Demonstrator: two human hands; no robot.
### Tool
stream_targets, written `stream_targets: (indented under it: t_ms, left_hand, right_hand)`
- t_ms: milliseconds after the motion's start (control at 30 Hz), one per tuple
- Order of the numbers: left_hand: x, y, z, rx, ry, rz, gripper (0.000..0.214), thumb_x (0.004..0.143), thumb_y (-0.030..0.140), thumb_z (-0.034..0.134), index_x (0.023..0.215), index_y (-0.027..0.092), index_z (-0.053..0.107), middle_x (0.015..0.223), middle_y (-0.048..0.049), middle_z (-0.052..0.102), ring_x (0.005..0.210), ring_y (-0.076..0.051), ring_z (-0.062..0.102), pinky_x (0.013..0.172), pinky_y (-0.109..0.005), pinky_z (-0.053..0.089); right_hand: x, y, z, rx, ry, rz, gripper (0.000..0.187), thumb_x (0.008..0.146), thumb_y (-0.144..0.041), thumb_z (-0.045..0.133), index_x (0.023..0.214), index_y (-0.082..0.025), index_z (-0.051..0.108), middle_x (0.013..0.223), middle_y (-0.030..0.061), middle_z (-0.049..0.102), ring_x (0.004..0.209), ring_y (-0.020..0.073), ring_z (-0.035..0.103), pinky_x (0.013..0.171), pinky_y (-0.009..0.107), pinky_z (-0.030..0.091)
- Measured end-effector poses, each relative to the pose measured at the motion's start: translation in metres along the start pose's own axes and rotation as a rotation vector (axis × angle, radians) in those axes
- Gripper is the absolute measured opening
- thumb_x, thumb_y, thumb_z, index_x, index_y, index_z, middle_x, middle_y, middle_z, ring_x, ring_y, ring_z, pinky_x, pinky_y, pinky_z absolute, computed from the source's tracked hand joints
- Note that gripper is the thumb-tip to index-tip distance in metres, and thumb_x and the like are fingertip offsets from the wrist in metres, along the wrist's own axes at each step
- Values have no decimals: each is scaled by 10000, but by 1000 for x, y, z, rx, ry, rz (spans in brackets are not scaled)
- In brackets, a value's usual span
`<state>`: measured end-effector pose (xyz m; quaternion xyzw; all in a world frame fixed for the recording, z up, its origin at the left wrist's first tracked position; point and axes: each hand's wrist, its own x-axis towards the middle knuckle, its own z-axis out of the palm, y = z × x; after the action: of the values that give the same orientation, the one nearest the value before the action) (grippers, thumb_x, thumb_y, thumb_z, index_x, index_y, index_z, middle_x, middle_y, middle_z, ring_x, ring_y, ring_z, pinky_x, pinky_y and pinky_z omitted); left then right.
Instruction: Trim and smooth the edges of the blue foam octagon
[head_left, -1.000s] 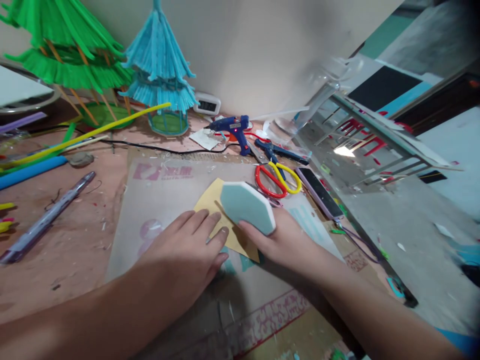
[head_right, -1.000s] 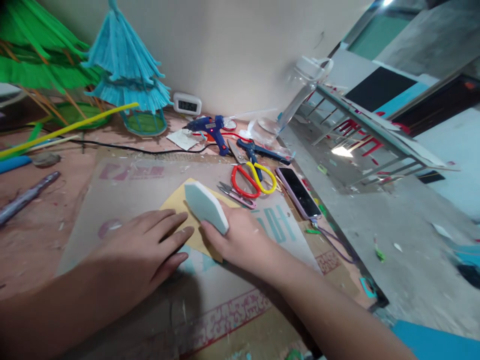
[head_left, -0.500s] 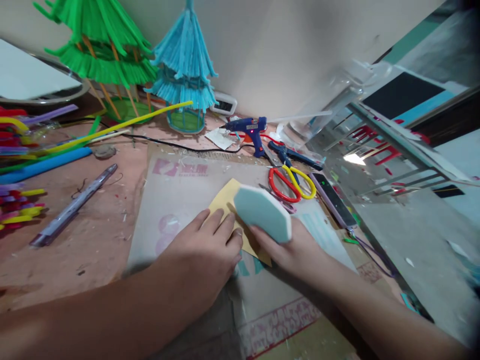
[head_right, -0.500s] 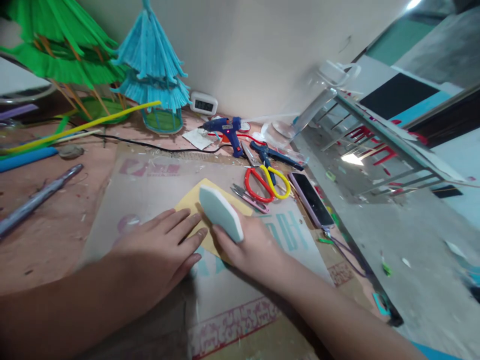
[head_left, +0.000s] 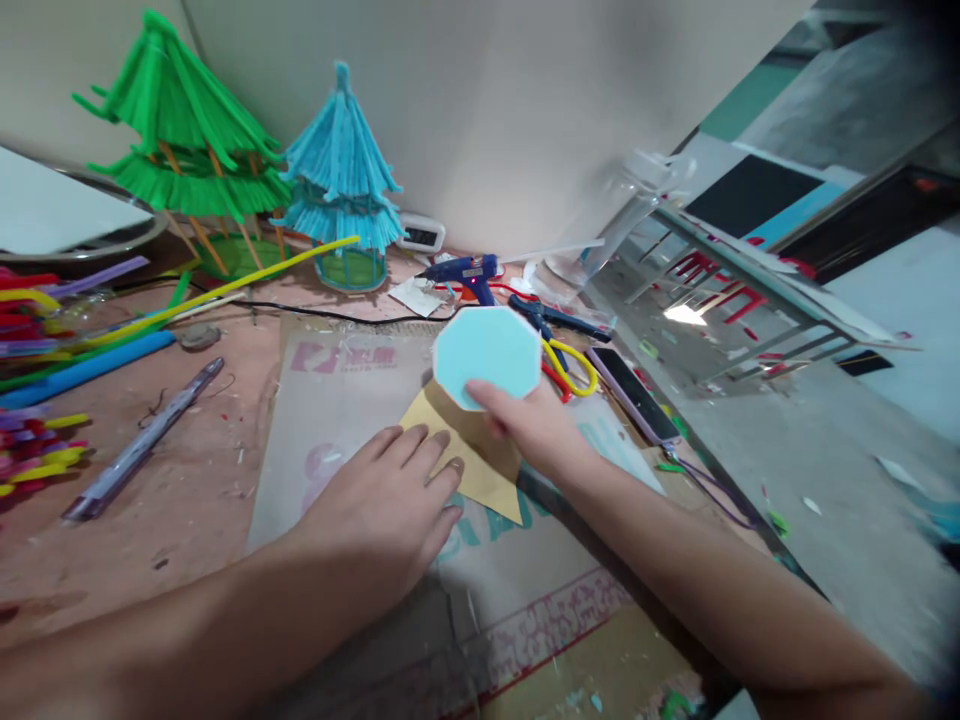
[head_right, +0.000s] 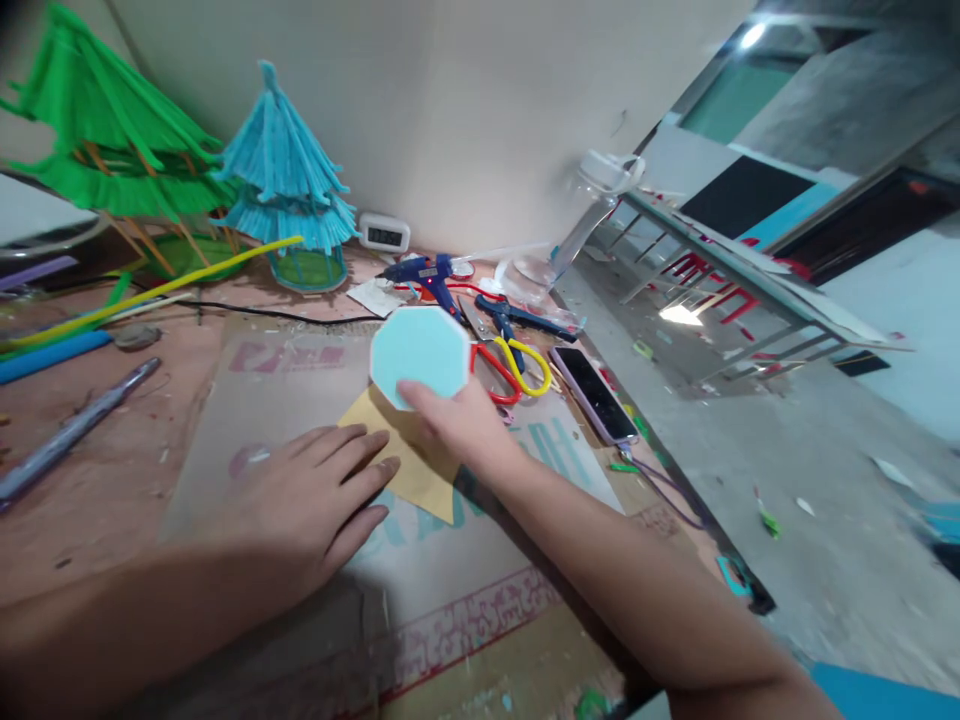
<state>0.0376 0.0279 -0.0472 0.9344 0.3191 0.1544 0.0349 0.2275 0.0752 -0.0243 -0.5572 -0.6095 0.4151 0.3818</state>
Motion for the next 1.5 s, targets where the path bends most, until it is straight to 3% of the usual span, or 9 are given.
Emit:
stream_targets:
  t_ms: [100, 233, 467, 867, 967, 1067, 1267, 1367, 1500]
  left_hand:
    - [3, -8, -2, -144, 14, -43, 327, 952, 364, 494, 1156, 171, 661, 1219, -116, 652, 1107, -304, 577, 955, -493, 444]
    - [8, -20, -2, -358, 101, -139, 295, 955, 399, 503, 1082, 201, 681, 1102, -74, 671, 1072, -253, 567, 968, -460, 415]
    - [12, -24, -11, -542, 241, -253, 226, 904, 396, 591, 936, 184, 661, 990, -56, 637, 1009, -222, 558, 904, -379, 432]
    - [16, -26, -17, -882, 238, -524, 342, 936, 476, 496, 753, 202, 588, 802, -2, 595, 799, -169, 554, 747, -273, 465]
    - [16, -26, -16, -918, 226, -573, 364, 914, 511, 518, 740, 198, 585, 750, 9, 588, 753, -164, 558, 713, -267, 470]
    - [16, -26, -16, -873, 205, -531, 371, 920, 514, 513, 766, 192, 615, 788, -4, 634, 786, -173, 582, 768, -291, 478]
    - [14, -25, -10, -516, 157, -237, 320, 991, 350, 415, 961, 186, 689, 1087, -75, 682, 1076, -234, 579, 996, -438, 430]
    - [11, -21, -2, -245, 93, -68, 309, 963, 296, 478, 1178, 160, 653, 1278, -113, 638, 1204, -297, 533, 1056, -534, 381]
    - [6, -11, 4, -50, 14, 33, 303, 977, 291, 467, 1153, 144, 666, 1223, -120, 670, 1099, -292, 600, 964, -496, 475]
  right_hand:
    - [-19, -6, -10, 523, -138, 259, 320, 815, -464, 612, 708, -223, 430, 369, -118, 303, 375, 70, 196, 419, 223, 220]
    - [-35, -4, -10, 775, -227, 376, 334, 804, -457, 650, 717, -216, 438, 344, -115, 349, 357, 58, 184, 400, 192, 209]
    - [-38, 6, -2, 790, -353, 364, 323, 827, -481, 631, 764, -191, 504, 354, -95, 418, 316, 56, 281, 373, 180, 256]
    - [-42, 4, -3, 601, -389, 277, 332, 801, -439, 657, 660, -161, 543, 343, -75, 440, 296, 46, 312, 329, 178, 198]
    - [-45, 3, -1, 613, -234, 249, 354, 807, -478, 663, 678, -171, 545, 374, -69, 459, 320, 49, 348, 336, 169, 244]
    - [-49, 3, 4, 631, -6, 159, 359, 767, -520, 719, 825, -190, 593, 529, -46, 577, 428, 78, 490, 414, 182, 402]
    - [-45, 6, -3, 435, 146, 106, 413, 774, -476, 741, 1065, -199, 642, 995, 53, 722, 813, 171, 673, 748, 309, 569]
    - [-37, 7, -16, 181, 274, 38, 351, 790, -453, 710, 1013, -188, 650, 993, 58, 721, 837, 187, 660, 758, 319, 553]
    - [-32, 6, -21, -290, 255, -96, 198, 823, -379, 612, 790, -184, 609, 729, 21, 660, 642, 154, 567, 617, 281, 481]
